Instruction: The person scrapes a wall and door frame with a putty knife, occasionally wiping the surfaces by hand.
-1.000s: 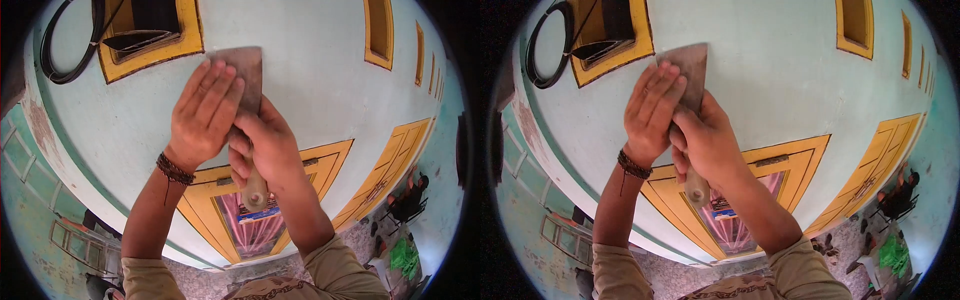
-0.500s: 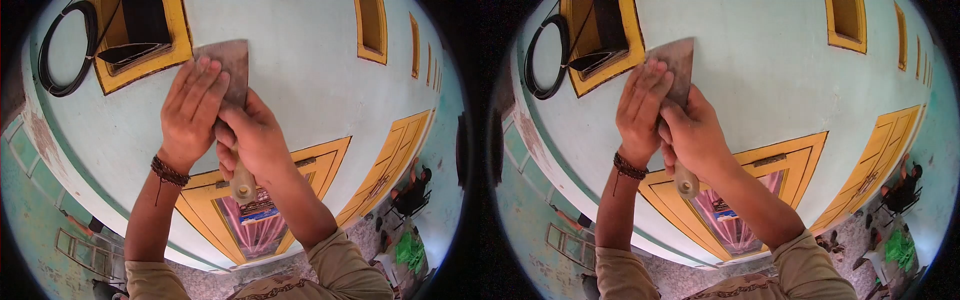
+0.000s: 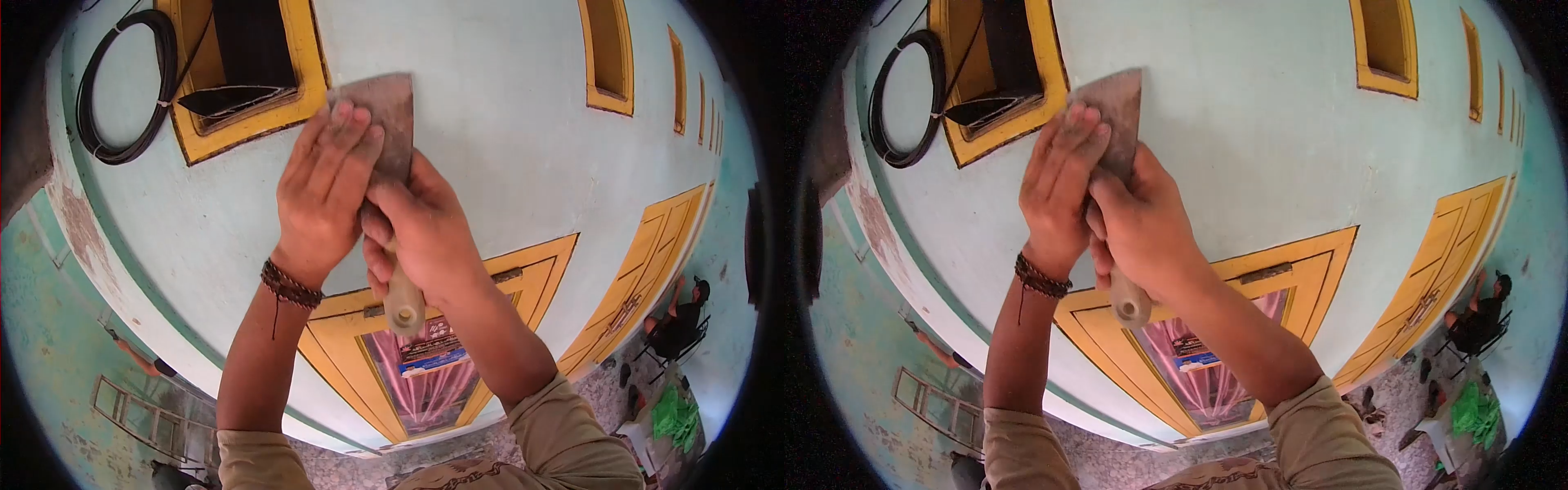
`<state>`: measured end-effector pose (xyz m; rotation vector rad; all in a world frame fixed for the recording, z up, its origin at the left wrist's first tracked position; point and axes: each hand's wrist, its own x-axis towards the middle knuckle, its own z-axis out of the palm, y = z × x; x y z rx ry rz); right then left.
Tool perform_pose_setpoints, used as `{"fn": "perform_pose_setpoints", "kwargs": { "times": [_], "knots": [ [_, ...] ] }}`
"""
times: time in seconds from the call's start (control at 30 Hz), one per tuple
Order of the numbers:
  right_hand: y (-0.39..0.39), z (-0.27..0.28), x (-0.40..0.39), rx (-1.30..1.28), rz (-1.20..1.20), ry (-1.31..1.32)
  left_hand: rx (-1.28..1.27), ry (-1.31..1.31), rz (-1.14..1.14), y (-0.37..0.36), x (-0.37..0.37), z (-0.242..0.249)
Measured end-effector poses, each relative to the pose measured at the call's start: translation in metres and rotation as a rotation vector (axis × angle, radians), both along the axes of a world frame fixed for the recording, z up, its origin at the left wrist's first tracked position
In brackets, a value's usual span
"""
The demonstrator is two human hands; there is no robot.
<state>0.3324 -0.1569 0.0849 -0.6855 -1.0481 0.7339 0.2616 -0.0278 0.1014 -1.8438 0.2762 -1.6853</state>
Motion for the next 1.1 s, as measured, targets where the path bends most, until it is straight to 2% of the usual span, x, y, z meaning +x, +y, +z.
{"fn": "perform_pose_setpoints", "kwargs": {
  "times": [0.1, 0.23, 0.43, 0.63, 0.77, 0.9, 0.97, 1.1],
  "knots": [
    [0.001, 0.022, -0.001, 0.014, 0.031, 0.015, -0.025, -0.040, -0.008, -0.003, 0.002, 0.016],
    [0.002, 0.009, -0.001, 0.002, -0.023, -0.008, -0.045, -0.056, -0.044, 0.002, 0.005, 0.001],
    [-0.001, 0.029, -0.003, 0.004, -0.054, -0.029, -0.103, -0.103, -0.057, -0.005, 0.009, 0.021],
    [-0.001, 0.018, -0.003, 0.029, -0.108, -0.072, -0.096, -0.099, -0.099, -0.001, 0.013, 0.007],
    [0.004, 0.035, -0.003, 0.054, -0.137, -0.088, -0.130, -0.117, -0.094, -0.007, 0.011, 0.029],
    [0.001, 0.020, -0.003, 0.031, -0.179, -0.108, -0.115, -0.115, -0.092, -0.004, 0.014, 0.012],
    [0.000, 0.024, -0.002, 0.029, -0.151, -0.100, -0.147, -0.120, -0.083, -0.008, 0.017, 0.008],
    [-0.002, 0.048, 0.002, 0.043, -0.077, -0.055, -0.188, -0.094, -0.061, -0.014, 0.013, 0.032]
  ]
}}
